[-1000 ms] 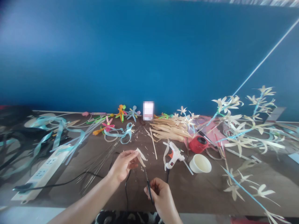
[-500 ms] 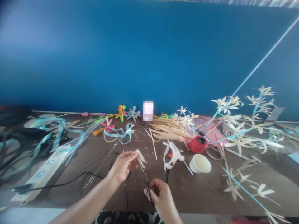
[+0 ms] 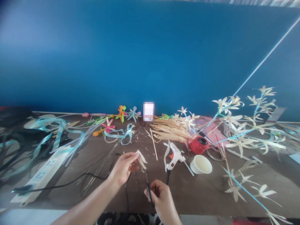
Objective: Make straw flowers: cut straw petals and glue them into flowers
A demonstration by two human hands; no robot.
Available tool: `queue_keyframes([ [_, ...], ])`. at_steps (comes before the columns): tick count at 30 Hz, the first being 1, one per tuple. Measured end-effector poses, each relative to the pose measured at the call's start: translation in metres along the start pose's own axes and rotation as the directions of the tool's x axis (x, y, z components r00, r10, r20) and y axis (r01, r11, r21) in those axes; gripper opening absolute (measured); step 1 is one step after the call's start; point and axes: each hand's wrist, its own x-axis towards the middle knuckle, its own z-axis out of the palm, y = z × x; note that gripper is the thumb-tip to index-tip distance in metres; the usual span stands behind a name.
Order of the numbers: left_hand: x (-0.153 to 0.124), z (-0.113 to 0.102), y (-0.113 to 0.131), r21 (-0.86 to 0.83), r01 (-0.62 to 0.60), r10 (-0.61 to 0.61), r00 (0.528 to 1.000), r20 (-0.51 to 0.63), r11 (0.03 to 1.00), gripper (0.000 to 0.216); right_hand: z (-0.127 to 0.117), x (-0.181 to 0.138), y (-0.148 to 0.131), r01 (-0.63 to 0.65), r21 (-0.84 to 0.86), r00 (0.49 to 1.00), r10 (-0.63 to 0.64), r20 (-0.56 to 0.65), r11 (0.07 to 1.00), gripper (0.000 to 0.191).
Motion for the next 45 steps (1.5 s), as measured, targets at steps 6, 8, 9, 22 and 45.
queue_keyframes([
  [6, -0.001, -0.001, -0.002, 0.002, 0.001, -0.001, 1.0, -0.009, 1.0, 0.03, -0.001, 0.001, 0.001, 0.006, 0.014, 1.0, -0.006, 0.022, 1.0, 0.036],
  [8, -0.001, -0.001, -0.001, 0.013, 0.011, -0.011, 1.0, -0.005, 1.0, 0.03, -0.002, 0.001, 0.002, 0.006, 0.025, 0.999, -0.007, 0.042, 1.0, 0.034],
  [9, -0.001, -0.001, 0.0, 0.017, 0.015, -0.015, 1.0, -0.004, 1.0, 0.029, -0.002, 0.001, 0.003, 0.005, 0.03, 0.999, -0.007, 0.049, 1.0, 0.034],
  [22, -0.003, -0.002, -0.002, 0.012, -0.006, 0.007, 0.999, -0.039, 1.0, 0.029, -0.002, 0.004, 0.015, 0.013, 0.049, 0.999, -0.015, 0.051, 0.999, 0.037],
  [45, -0.006, 0.0, 0.0, 0.028, -0.019, 0.02, 0.999, -0.036, 0.999, 0.027, 0.006, 0.006, 0.004, 0.034, 0.066, 0.999, -0.036, 0.025, 0.997, 0.032],
])
